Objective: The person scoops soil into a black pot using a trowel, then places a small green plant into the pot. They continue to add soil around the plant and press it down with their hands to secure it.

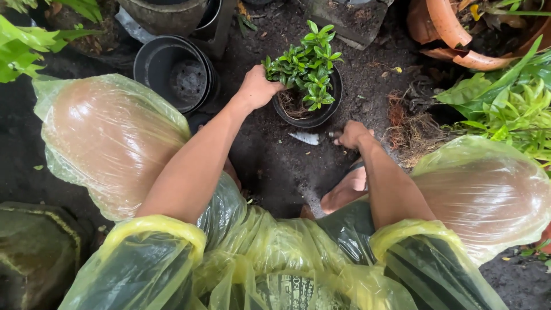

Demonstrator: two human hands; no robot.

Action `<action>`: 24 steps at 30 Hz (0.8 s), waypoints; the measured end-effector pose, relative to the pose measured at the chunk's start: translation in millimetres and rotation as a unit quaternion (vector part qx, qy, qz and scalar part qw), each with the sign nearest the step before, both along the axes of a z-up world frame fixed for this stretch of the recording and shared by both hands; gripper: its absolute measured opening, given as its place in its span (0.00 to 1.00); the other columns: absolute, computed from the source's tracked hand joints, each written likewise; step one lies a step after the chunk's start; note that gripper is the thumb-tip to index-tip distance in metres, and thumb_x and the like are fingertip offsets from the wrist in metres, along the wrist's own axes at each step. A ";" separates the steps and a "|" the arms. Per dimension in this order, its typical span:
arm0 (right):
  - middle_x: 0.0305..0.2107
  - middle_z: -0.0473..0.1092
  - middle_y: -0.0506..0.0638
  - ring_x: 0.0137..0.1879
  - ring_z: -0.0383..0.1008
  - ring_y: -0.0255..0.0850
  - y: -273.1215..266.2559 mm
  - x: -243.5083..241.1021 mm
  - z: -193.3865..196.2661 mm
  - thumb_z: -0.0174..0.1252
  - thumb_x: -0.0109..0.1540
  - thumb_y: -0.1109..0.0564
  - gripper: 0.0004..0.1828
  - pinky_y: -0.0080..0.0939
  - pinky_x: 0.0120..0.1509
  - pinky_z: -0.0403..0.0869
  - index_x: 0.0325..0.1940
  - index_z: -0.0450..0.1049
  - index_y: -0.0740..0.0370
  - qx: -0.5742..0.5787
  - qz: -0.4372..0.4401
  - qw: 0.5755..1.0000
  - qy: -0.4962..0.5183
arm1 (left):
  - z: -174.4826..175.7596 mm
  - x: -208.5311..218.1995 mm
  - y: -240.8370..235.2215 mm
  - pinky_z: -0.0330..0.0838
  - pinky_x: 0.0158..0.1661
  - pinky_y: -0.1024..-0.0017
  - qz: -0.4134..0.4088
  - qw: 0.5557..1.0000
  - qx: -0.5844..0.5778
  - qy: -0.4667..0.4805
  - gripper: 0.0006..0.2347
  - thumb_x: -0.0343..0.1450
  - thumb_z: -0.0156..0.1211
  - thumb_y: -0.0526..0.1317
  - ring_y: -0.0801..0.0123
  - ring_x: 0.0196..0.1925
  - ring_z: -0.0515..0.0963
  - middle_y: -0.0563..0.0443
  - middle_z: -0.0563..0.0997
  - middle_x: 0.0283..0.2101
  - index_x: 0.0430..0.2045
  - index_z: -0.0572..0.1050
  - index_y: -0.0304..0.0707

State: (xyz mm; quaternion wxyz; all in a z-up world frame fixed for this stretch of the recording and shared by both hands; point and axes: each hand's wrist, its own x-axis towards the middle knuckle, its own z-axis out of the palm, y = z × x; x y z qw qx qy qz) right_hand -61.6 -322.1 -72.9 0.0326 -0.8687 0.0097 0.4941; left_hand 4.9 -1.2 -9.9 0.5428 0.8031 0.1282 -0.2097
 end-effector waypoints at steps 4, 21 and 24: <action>0.43 0.78 0.71 0.57 0.77 0.64 -7.3 8.0 -40.4 0.66 0.56 0.47 0.27 0.59 0.59 0.77 0.46 0.82 0.76 0.026 -0.045 0.997 -0.065 | -6.7 4.0 0.3 0.80 0.46 0.56 0.015 1.000 -0.007 0.001 0.18 0.58 0.80 0.45 0.52 0.49 0.85 0.42 0.87 0.39 0.38 0.83 0.41; 0.41 0.80 0.65 0.55 0.79 0.58 -17.0 3.2 -66.5 0.63 0.58 0.49 0.21 0.57 0.60 0.78 0.41 0.82 0.71 0.002 -0.042 0.993 -0.108 | 4.4 8.4 -10.6 0.80 0.50 0.54 -0.019 1.000 0.014 0.013 0.20 0.58 0.78 0.45 0.47 0.53 0.83 0.37 0.86 0.43 0.41 0.82 0.36; 0.40 0.79 0.67 0.55 0.79 0.60 -15.8 -1.9 -48.8 0.64 0.55 0.49 0.22 0.58 0.59 0.78 0.42 0.82 0.73 0.006 -0.026 0.995 -0.099 | 18.7 3.3 -7.7 0.79 0.51 0.53 -0.017 1.000 -0.001 0.016 0.24 0.56 0.80 0.47 0.47 0.54 0.83 0.36 0.85 0.44 0.42 0.82 0.36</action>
